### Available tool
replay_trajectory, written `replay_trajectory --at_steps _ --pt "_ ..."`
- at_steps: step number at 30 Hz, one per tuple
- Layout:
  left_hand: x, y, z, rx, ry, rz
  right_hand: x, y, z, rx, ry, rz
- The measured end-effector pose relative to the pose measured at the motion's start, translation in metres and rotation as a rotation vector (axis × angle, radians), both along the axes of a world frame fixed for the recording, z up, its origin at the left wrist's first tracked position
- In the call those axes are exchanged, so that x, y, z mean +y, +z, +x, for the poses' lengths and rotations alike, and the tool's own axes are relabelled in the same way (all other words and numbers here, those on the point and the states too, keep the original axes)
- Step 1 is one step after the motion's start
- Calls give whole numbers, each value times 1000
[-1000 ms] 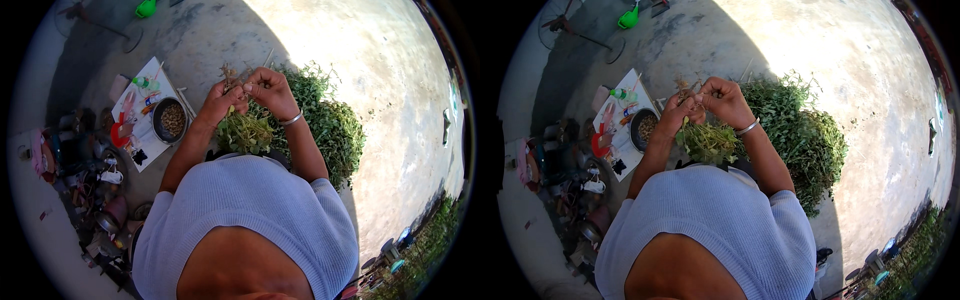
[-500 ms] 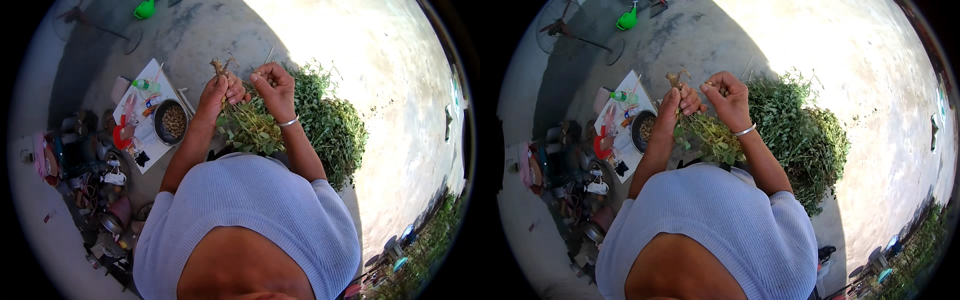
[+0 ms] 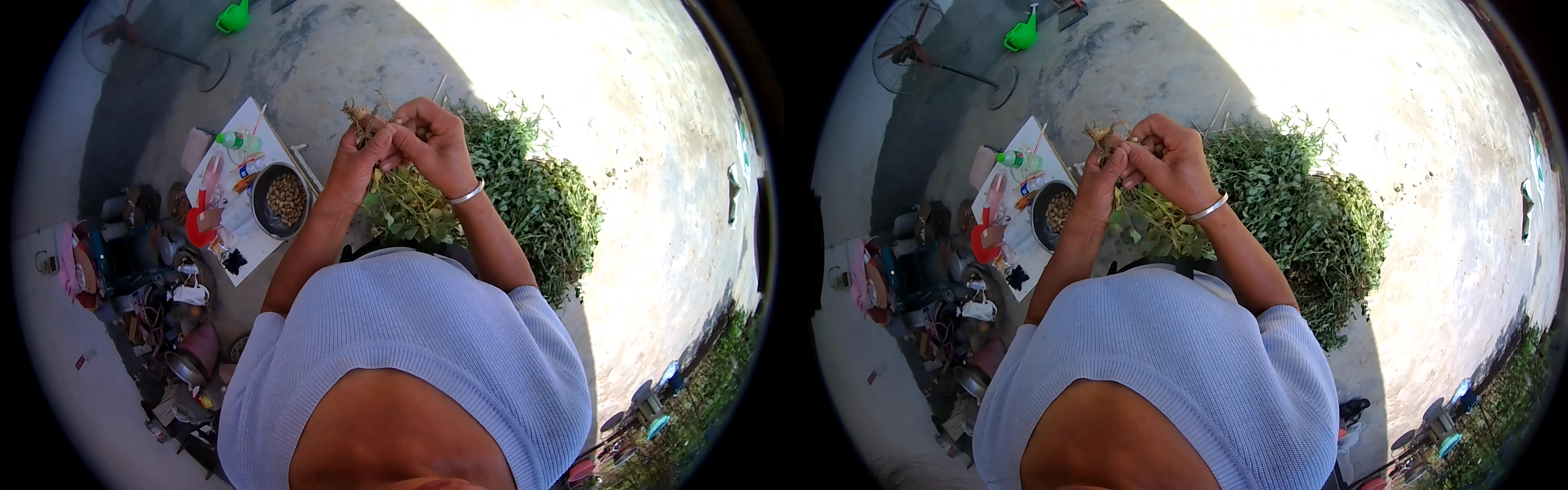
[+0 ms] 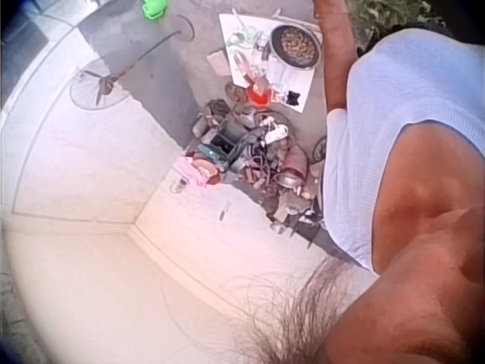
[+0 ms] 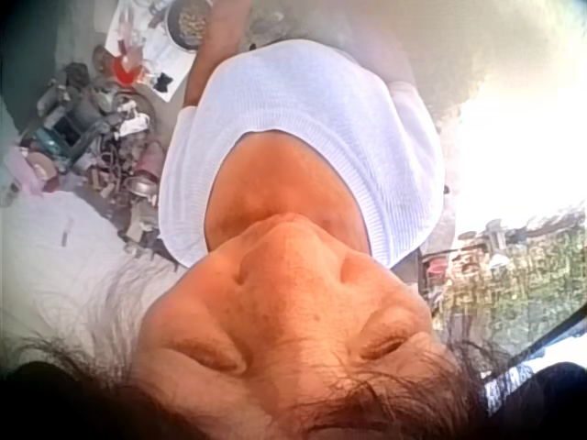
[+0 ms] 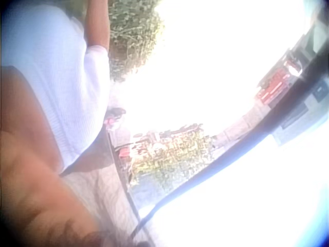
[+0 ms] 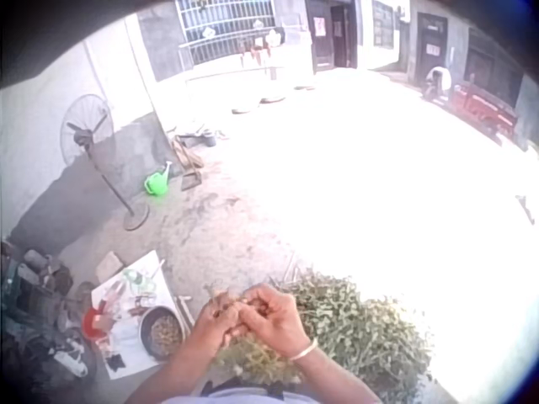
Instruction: The person stands outdoors and repeatedly picks up peanut vines from a pile on the ground. They manually shell the peanuts by hand, dropping the kernels into a metal bowl on a nearby table and discarding the empty pods back onto the pile.
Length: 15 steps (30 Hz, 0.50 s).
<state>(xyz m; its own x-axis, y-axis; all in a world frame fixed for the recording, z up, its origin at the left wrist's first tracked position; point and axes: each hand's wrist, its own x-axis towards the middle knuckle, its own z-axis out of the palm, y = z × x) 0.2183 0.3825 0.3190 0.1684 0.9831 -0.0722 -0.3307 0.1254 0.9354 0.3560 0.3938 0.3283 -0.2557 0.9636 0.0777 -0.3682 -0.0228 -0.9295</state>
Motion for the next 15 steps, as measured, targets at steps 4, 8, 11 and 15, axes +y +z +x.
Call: replay_trajectory --at_steps 4,8,11,15 --pt "-2 -7 -12 -175 -128 8 2 -12 -1 519 157 -165" --pt "2 -13 -20 -448 -244 41 4 -11 11 816 192 -200" --pt "4 -13 -30 -486 -282 78 8 -30 32 676 226 -111" --pt "2 -5 -33 -453 -276 104 -3 -64 43 216 277 -255"
